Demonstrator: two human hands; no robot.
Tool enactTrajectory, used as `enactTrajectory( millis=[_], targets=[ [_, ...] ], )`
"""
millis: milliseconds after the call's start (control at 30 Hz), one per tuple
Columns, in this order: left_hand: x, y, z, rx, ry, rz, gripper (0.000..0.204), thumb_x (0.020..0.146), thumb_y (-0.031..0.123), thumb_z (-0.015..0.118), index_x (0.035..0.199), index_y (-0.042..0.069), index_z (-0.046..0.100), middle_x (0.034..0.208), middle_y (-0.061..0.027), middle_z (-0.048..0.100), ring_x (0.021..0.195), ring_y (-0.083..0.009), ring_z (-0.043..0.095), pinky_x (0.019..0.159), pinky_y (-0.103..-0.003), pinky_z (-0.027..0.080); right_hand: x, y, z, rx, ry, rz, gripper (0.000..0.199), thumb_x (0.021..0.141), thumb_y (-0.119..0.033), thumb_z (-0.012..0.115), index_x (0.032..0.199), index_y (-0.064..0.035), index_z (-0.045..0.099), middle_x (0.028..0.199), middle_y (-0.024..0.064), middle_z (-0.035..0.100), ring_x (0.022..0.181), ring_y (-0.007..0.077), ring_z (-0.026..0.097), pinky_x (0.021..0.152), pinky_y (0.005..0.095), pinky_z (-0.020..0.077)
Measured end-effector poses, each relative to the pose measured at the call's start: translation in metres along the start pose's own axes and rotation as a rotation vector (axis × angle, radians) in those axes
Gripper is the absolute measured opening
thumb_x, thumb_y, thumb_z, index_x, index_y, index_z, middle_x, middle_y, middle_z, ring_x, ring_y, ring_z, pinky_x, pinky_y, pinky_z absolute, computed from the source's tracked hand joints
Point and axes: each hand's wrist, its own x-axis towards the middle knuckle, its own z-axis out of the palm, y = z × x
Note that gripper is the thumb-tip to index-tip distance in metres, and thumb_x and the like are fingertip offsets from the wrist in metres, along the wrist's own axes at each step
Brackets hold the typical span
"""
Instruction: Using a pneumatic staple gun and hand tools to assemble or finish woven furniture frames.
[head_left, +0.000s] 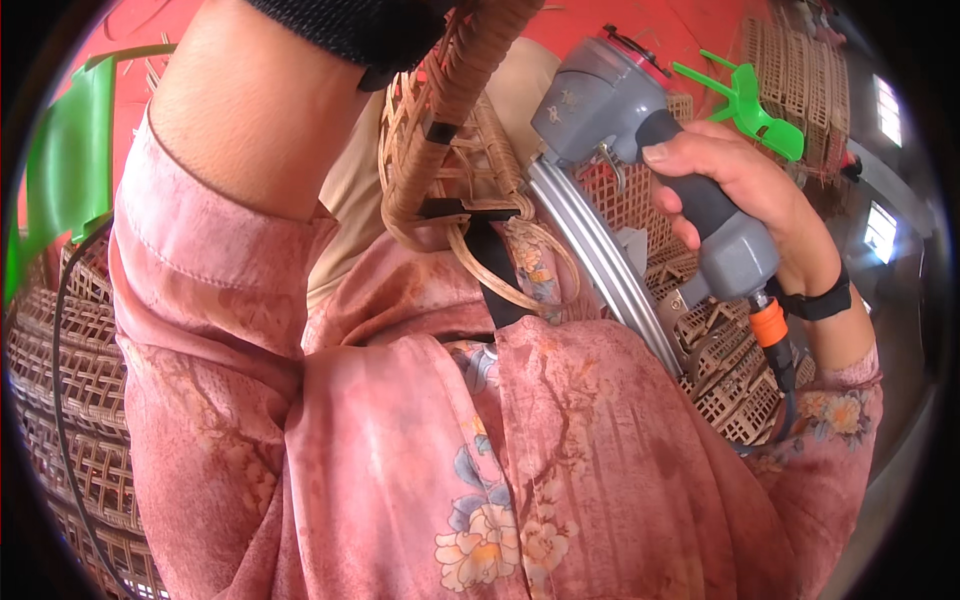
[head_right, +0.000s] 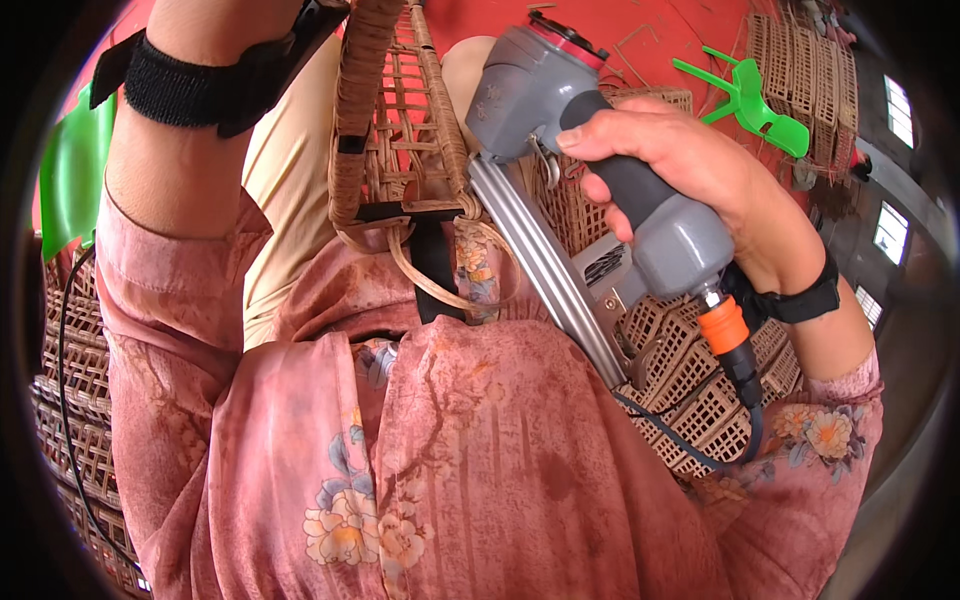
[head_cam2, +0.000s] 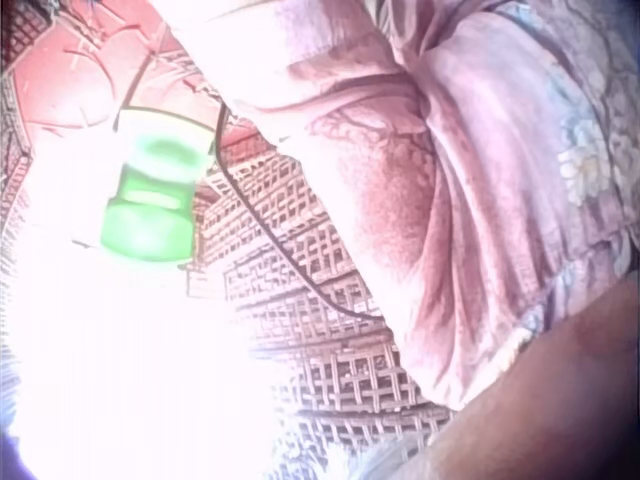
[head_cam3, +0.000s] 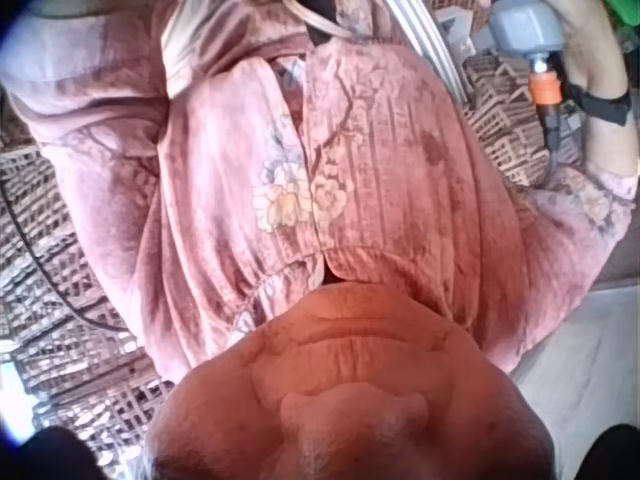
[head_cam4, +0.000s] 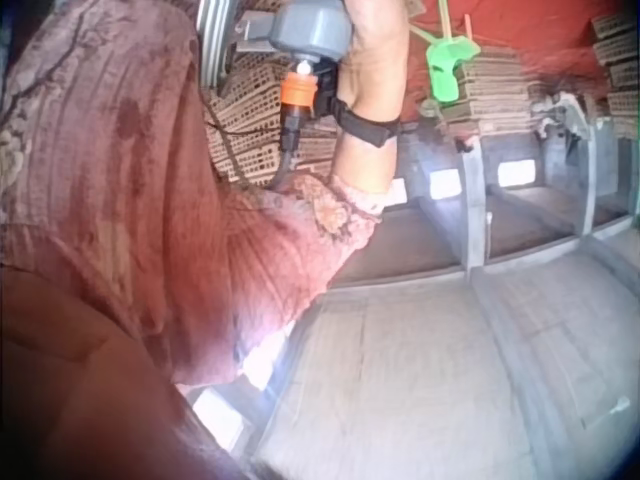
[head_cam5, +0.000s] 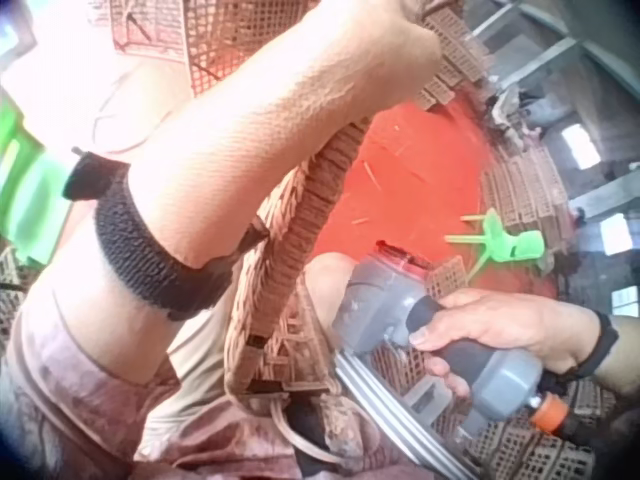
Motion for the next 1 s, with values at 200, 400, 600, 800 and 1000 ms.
enactTrajectory(
  millis=[200, 400, 600, 800, 1000],
  targets=[
    [-0.004, 0.008, 0.018, -0.005, -0.016, 0.014, 0.029, 0.078, 0.013, 0.074, 0.100, 0.001, 0.060, 0.090, -0.0082, 0.062, 0.082, -0.0200, 0.061, 0.072, -0.031, 0.051, 0.004, 0.002, -0.013, 0.009, -0.078, 0.007, 0.023, 0.087, -0.025, 0.068, 0.092, -0.0045, 0.060, 0.068, 0.0024, 0.059, 0.046, 0.0125, 0.057, 0.043, 0.0249, 0.0464],
    [-0.017, 0.006, 0.024, 0.000, -0.033, 0.015, 0.029, 0.078, 0.013, 0.075, 0.100, 0.001, 0.060, 0.091, -0.0086, 0.062, 0.083, -0.0206, 0.062, 0.072, -0.030, 0.051, 0.006, 0.000, -0.009, 0.305, -0.162, 0.182, 0.023, 0.088, -0.024, 0.067, 0.094, -0.0032, 0.061, 0.063, 0.0016, 0.058, 0.045, 0.0112, 0.055, 0.043, 0.0239, 0.0472],
    [-0.030, 0.004, 0.034, -0.006, -0.059, 0.010, 0.030, 0.078, 0.013, 0.076, 0.101, 0.001, 0.060, 0.092, -0.0091, 0.063, 0.084, -0.0212, 0.062, 0.073, -0.030, 0.051, 0.008, 0.004, -0.010, 0.220, -0.109, 0.090, 0.023, 0.087, -0.022, 0.067, 0.094, -0.0017, 0.060, 0.061, 0.0010, 0.056, 0.047, 0.0096, 0.055, 0.043, 0.0221, 0.0469],
    [-0.032, 0.007, 0.044, 0.000, -0.102, 0.019, 0.031, 0.078, 0.013, 0.076, 0.101, 0.001, 0.060, 0.092, -0.0095, 0.063, 0.085, -0.0218, 0.062, 0.074, -0.030, 0.051, -0.003, 0.002, -0.005, 0.246, -0.062, 0.075, 0.029, 0.090, -0.022, 0.061, 0.104, 0.0036, 0.057, 0.065, 0.0039, 0.054, 0.045, 0.0096, 0.048, 0.042, 0.0217, 0.0426],
    [-0.010, 0.012, 0.017, 0.040, -0.196, 0.011, 0.031, 0.079, 0.013, 0.077, 0.101, 0.001, 0.060, 0.093, -0.0100, 0.063, 0.086, -0.0224, 0.062, 0.074, -0.030, 0.051, -0.016, -0.013, -0.004, 0.353, 0.003, -0.072, 0.034, 0.091, -0.024, 0.060, 0.111, 0.0022, 0.051, 0.064, 0.0056, 0.050, 0.047, 0.0128, 0.050, 0.043, 0.0225, 0.0439]
  ],
)
